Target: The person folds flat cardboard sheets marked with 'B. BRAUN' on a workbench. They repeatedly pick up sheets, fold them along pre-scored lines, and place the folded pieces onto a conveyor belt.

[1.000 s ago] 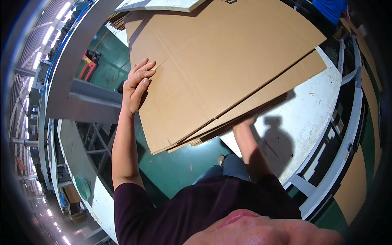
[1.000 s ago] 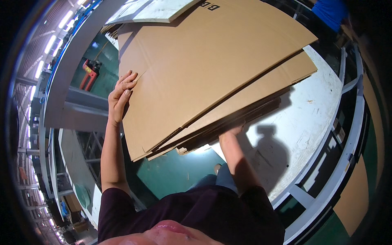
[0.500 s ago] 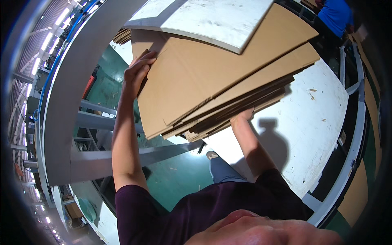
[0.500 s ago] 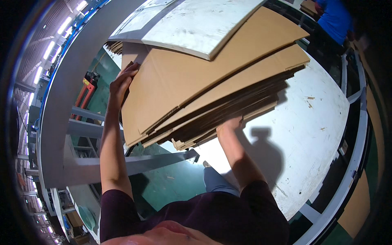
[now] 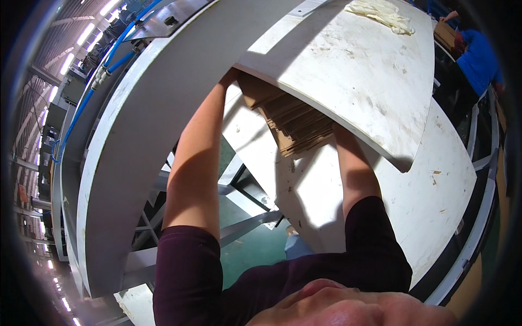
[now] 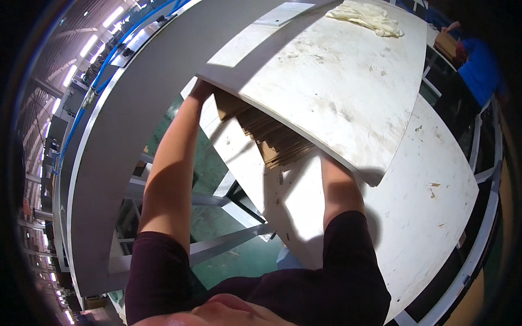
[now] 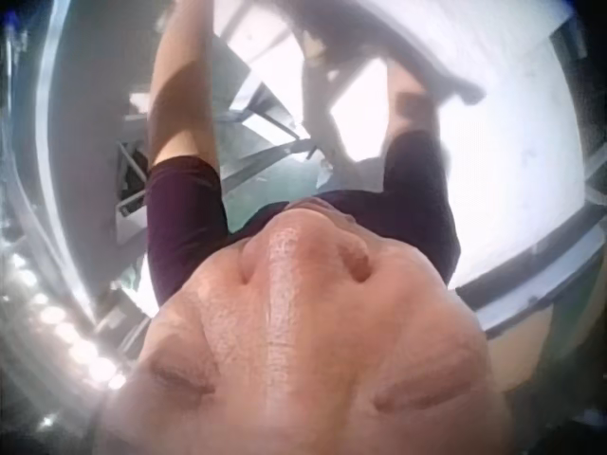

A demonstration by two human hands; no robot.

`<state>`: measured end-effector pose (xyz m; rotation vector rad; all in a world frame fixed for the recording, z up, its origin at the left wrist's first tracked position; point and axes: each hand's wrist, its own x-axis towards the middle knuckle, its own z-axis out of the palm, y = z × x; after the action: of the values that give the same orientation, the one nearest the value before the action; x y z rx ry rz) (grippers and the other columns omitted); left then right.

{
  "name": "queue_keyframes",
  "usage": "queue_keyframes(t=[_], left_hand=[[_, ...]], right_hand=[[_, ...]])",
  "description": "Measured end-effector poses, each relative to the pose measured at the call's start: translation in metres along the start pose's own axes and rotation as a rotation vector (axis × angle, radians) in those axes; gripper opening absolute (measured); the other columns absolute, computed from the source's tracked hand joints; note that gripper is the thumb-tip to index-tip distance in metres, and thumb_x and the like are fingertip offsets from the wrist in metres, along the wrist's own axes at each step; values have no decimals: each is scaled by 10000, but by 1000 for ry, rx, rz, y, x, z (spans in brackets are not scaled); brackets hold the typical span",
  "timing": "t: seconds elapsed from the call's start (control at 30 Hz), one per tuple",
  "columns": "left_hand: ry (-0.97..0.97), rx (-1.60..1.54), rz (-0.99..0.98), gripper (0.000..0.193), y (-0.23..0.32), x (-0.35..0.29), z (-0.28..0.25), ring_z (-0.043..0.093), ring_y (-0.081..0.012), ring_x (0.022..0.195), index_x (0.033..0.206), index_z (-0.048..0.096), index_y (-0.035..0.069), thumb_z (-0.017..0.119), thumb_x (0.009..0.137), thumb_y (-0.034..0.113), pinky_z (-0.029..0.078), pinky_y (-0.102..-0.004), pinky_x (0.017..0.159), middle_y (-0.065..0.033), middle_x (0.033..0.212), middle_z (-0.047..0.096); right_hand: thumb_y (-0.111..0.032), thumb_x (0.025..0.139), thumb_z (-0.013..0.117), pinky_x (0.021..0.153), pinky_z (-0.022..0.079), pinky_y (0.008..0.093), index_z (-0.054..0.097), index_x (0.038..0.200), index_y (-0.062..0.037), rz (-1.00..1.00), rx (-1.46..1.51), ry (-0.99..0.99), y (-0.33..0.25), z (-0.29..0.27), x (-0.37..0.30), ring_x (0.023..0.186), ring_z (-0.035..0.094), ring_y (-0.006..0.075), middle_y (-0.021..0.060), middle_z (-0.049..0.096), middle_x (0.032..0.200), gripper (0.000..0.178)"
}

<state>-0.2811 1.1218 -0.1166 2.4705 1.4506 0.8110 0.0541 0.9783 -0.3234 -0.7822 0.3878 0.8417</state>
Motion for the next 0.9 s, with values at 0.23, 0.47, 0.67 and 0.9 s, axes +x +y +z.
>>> queue_keyframes(t=[0.23, 0.47, 0.67, 0.9], left_hand=[[85, 31, -94, 406, 21, -19, 0, 507, -334, 1143, 1237, 522, -15, 514, 919, 238, 384, -426, 990, -213, 1226, 553], [320, -61, -137, 421, 46, -105, -5, 506, -344, 1141, 1244, 517, -13, 529, 909, 242, 387, -429, 986, -218, 1230, 548], [443, -151, -107, 436, 82, -143, -10, 506, -353, 1140, 1250, 513, -12, 543, 900, 246, 390, -432, 983, -222, 1233, 544], [500, -168, -146, 453, 72, -172, -8, 506, -363, 1138, 1257, 508, -10, 558, 890, 251, 393, -435, 979, -227, 1237, 539]], right_hand=[[-270, 906, 492, 812, 492, 401, 576, 1115, 22, -563, -694, 396, -182, -43, 49, 899, 615, 312, 199, 646, 1017, 369], [-157, 966, 414, 1032, 379, 403, 357, 1383, 21, -1210, -293, -661, -331, 228, -235, 1238, 465, 323, 218, 488, 1326, 457], [-353, 917, 488, 946, 395, 408, 636, 1055, 5, -1847, -1028, -1610, -92, 451, -399, 1063, 534, 326, 179, 552, 1248, 412], [-514, 935, 362, 1002, 376, 411, 573, 1197, -1, -1743, -1889, -1727, 71, 440, -459, 1190, 492, 384, 258, 544, 1244, 613]])
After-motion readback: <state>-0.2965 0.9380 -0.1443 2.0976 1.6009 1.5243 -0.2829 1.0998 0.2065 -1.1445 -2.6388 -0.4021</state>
